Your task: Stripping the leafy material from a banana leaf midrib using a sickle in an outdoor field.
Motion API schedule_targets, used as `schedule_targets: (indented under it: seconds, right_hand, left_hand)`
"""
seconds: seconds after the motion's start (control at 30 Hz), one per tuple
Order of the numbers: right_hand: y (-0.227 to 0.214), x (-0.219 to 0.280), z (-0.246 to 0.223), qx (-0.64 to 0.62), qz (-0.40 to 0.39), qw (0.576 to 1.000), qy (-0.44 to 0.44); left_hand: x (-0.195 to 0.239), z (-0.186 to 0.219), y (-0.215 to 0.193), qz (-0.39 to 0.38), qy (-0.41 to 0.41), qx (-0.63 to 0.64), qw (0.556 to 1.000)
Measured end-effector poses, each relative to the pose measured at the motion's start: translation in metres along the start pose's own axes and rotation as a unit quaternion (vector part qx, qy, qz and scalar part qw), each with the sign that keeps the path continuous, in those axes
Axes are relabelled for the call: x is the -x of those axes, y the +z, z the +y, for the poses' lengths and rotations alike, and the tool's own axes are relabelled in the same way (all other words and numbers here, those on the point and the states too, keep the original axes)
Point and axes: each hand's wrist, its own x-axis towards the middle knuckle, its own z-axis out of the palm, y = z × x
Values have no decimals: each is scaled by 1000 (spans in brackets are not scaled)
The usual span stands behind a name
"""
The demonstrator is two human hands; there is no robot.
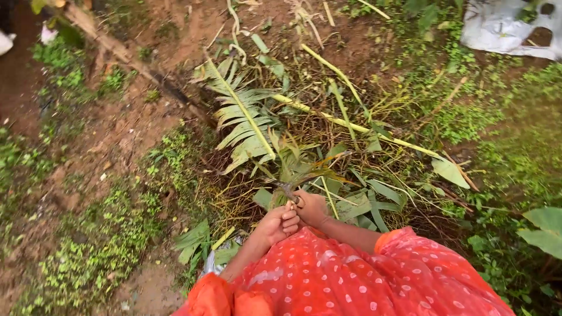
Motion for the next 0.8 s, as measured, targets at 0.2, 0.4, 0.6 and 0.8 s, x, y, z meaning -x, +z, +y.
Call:
schedule_targets:
  seconds: [0.2, 0.4, 0.6, 0.8]
  right_hand:
    - [-12, -3, 5, 17, -10, 999, -32]
    - [-6, -3, 12, 38, -6, 998, -55]
    - [-5, -1, 17, 32, -28, 997, -67]
    - [-3, -3, 18, 31, -52, 997, -47]
  left_hand:
    - [-26, -21, -48, 28, 11, 29, 999]
    - [-6, -6, 0, 75, -24, 1, 997]
    - [-11, -4, -8, 127, -50, -41, 990]
    - [-10, 1, -1, 132, -54, -20, 990]
